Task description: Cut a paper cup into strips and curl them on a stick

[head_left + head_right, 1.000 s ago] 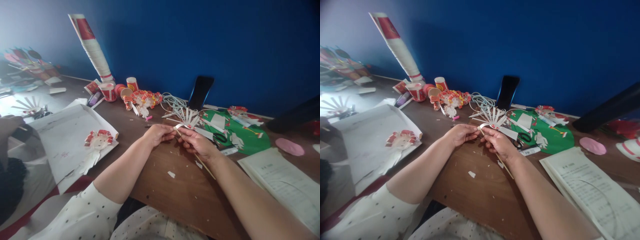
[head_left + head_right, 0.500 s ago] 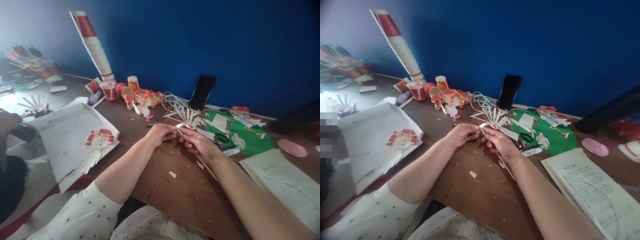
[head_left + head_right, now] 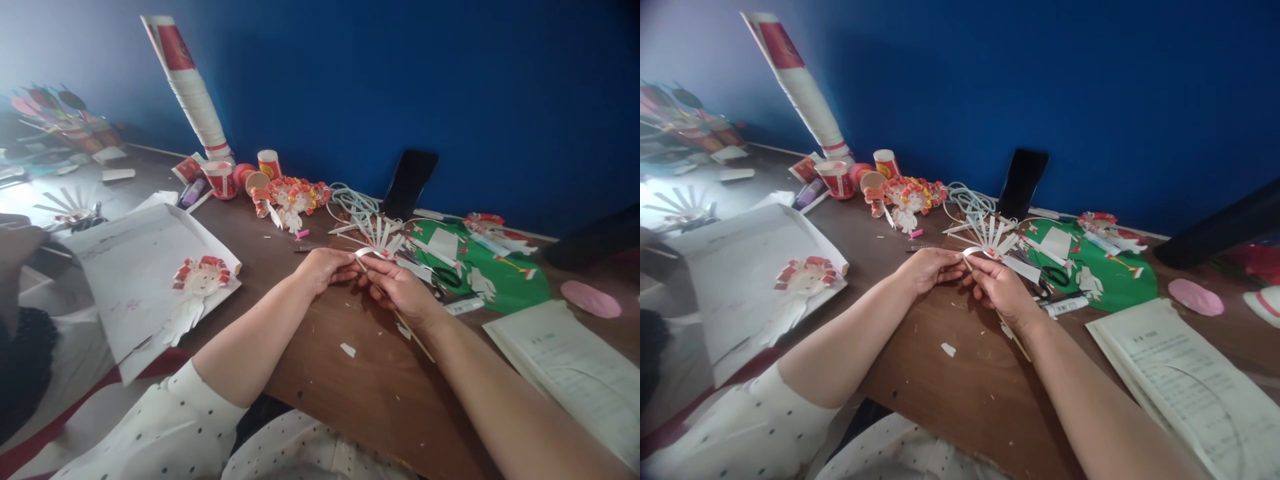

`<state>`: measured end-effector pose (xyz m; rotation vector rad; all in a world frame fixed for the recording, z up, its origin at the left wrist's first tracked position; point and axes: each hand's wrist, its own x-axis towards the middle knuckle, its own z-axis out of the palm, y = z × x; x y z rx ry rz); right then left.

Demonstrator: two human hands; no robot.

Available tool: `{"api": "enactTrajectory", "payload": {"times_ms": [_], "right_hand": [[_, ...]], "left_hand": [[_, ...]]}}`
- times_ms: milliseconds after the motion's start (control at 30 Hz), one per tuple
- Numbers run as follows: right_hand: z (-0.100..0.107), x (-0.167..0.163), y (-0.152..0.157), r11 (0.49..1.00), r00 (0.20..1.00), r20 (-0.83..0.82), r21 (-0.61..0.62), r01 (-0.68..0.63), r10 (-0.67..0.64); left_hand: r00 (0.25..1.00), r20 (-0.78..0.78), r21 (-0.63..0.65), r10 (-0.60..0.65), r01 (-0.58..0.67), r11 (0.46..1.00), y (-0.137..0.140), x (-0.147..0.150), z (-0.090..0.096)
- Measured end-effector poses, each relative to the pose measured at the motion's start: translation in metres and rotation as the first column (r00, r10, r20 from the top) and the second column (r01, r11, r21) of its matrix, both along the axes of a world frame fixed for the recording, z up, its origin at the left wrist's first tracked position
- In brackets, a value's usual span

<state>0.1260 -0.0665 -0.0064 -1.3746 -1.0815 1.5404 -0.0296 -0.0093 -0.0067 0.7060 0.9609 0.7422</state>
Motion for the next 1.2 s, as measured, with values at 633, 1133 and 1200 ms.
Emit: {"api": "enactTrajectory", "payload": {"times_ms": [633,1133,1200], "right_hand": [[-0.001,-0.009,-0.003,0.994,0.993,0.115,0.109,-0.008,-0.005],[0.0,-0.014,-0.007,0.985,0.986,0.163,0.17,-0.006,-0.022],[0.0,-0.015,-0.007,0.983,0.986,0.166,0.181,0.0,-0.031]], "left_hand": [[0.996,-0.024,-0.037,0.085,-0.086,0.996,-0.003,0.004,0.007],[0.989,-0.038,0.027,0.143,-0.142,0.989,-0.003,0.008,0.003],[0.99,-0.036,0.048,0.138,-0.136,0.989,-0.003,0.008,0.003]]}}
